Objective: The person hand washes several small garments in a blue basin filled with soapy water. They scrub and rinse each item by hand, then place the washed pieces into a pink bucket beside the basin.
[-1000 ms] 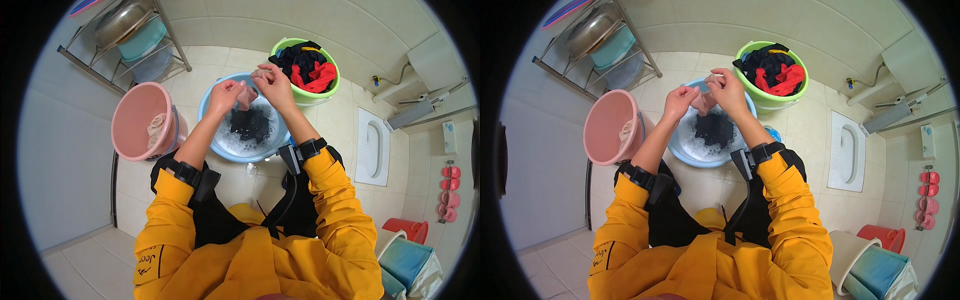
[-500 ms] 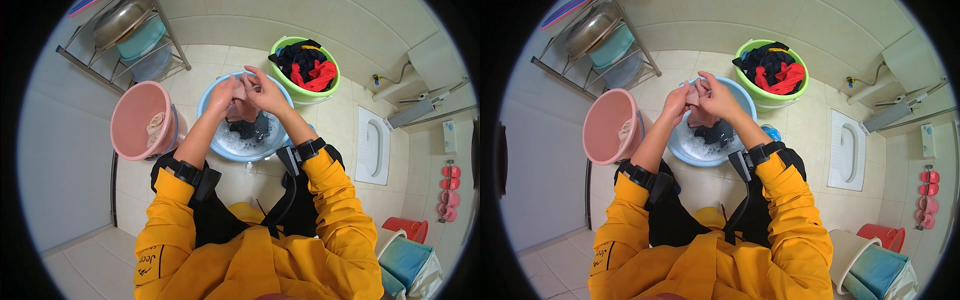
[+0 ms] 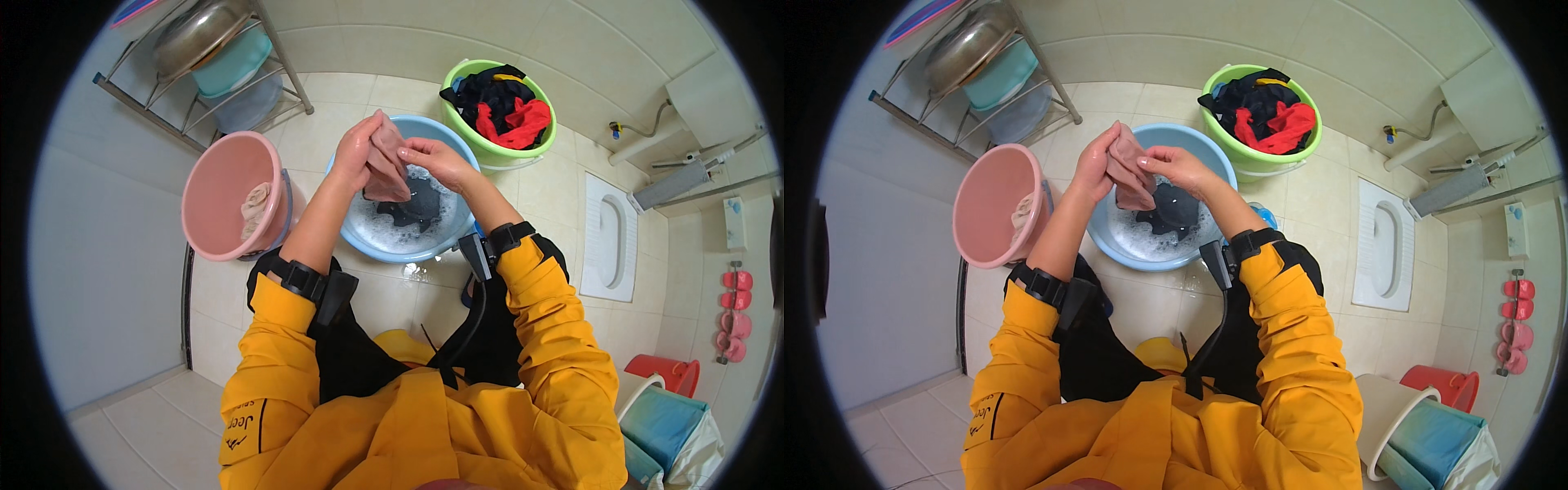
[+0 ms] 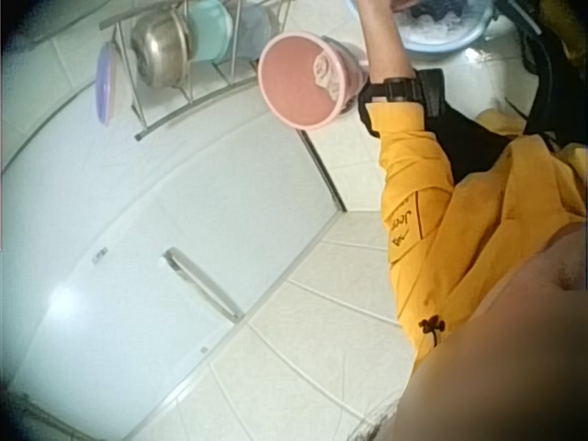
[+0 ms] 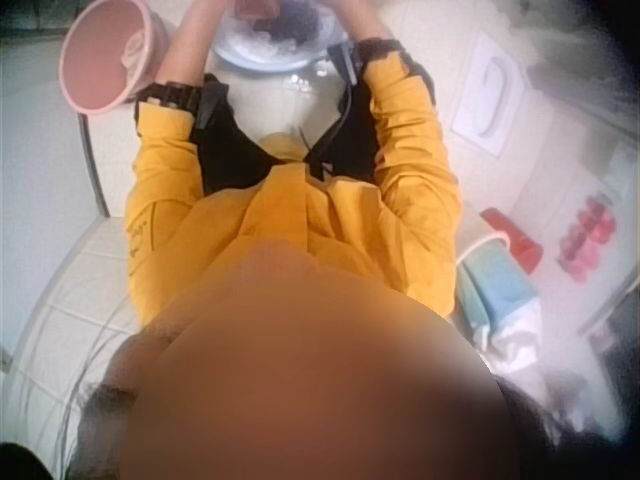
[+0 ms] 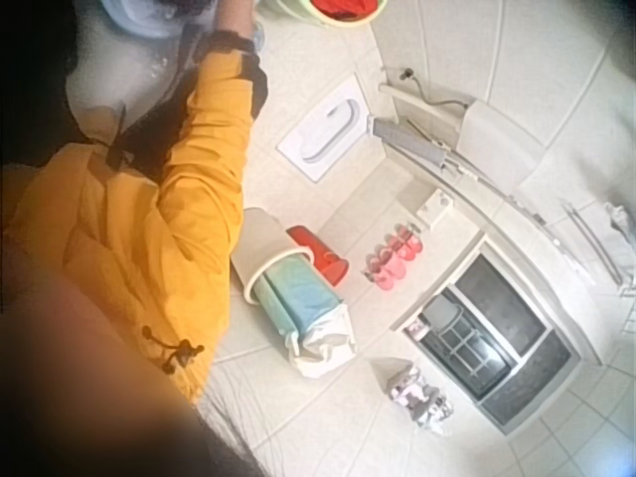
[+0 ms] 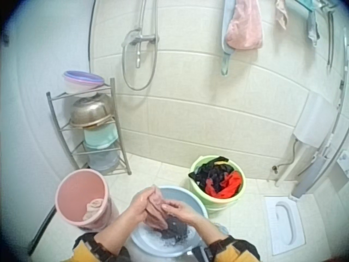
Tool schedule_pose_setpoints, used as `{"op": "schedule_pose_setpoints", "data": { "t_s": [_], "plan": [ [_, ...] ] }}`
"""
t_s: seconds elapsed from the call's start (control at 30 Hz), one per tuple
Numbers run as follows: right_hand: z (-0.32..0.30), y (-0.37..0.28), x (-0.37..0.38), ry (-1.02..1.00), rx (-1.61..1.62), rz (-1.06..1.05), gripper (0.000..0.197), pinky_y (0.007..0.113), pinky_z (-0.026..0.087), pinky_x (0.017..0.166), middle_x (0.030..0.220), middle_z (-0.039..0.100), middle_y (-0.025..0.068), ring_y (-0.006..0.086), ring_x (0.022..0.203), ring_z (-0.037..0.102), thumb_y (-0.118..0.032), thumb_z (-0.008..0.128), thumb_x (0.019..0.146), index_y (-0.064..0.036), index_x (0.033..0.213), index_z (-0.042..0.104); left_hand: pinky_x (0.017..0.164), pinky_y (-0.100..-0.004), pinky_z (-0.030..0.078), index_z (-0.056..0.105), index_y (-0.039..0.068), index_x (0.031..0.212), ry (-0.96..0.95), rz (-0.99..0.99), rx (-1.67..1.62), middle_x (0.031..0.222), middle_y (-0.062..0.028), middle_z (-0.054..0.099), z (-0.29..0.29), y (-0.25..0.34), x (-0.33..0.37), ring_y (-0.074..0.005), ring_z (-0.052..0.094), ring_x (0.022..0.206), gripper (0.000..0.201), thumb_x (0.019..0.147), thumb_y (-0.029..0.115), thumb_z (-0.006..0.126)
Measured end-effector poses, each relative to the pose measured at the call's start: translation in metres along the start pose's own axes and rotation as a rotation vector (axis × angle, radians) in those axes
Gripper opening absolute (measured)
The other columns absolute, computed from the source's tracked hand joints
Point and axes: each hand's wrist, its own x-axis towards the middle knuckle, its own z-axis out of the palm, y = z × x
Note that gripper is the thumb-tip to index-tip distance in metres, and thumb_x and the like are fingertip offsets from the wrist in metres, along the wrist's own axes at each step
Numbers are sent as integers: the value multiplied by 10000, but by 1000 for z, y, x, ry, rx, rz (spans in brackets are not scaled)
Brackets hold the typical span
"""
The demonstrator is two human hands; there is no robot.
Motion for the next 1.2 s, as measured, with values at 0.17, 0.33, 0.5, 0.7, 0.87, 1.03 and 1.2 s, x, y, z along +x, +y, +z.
{"op": "schedule_pose_setpoints", "data": {
  "t_s": [0.17,0.33,0.5,0.7,0.87,1.03,1.2],
  "plan": [
    [-2,8,4,320,-243,-100,275,218,406,665,794,559,0,80,712,495,-244,457,860,-8,959,556,714,-270,419,537,28,870,159,138,131,848,-56,554,-5,5,-2,-152,528,807,217,819,234,489],
    [-13,4,6,568,-392,-329,245,250,397,584,661,534,35,105,613,470,-223,438,853,-9,860,557,626,-227,409,551,21,860,245,294,370,761,-20,551,-10,4,-3,-107,512,695,217,819,227,497],
    [-16,1,4,543,-192,-279,161,188,383,609,695,532,-22,52,663,462,-156,478,844,-17,841,558,536,-209,402,542,11,880,113,150,407,709,-4,548,-17,5,-3,-72,485,585,221,843,216,467],
    [-10,-1,0,212,-217,-135,163,200,409,656,755,570,-4,66,711,511,-118,600,757,-15,877,562,552,-244,439,480,13,915,-57,32,-26,771,-59,535,-15,7,-1,-118,504,615,217,871,213,407],
    [14,10,0,123,-129,-110,445,253,421,727,857,576,57,114,782,520,-214,708,641,-36,1016,547,705,-325,469,444,30,957,-133,-214,-209,852,-100,523,-8,0,-5,-197,544,775,254,870,265,407],
    [9,15,-1,184,-287,-15,260,251,436,638,760,592,59,115,687,537,-162,621,675,-13,887,589,748,-331,451,469,16,939,18,-37,-118,850,-103,544,-10,-9,2,-225,548,803,303,863,302,402],
    [-10,14,-3,345,-567,12,166,253,426,541,641,571,48,107,583,517,-126,542,691,-5,786,603,702,-299,432,521,-20,829,204,239,1215,813,-79,575,-21,-17,11,-196,551,790,295,831,258,425]
  ]
}}
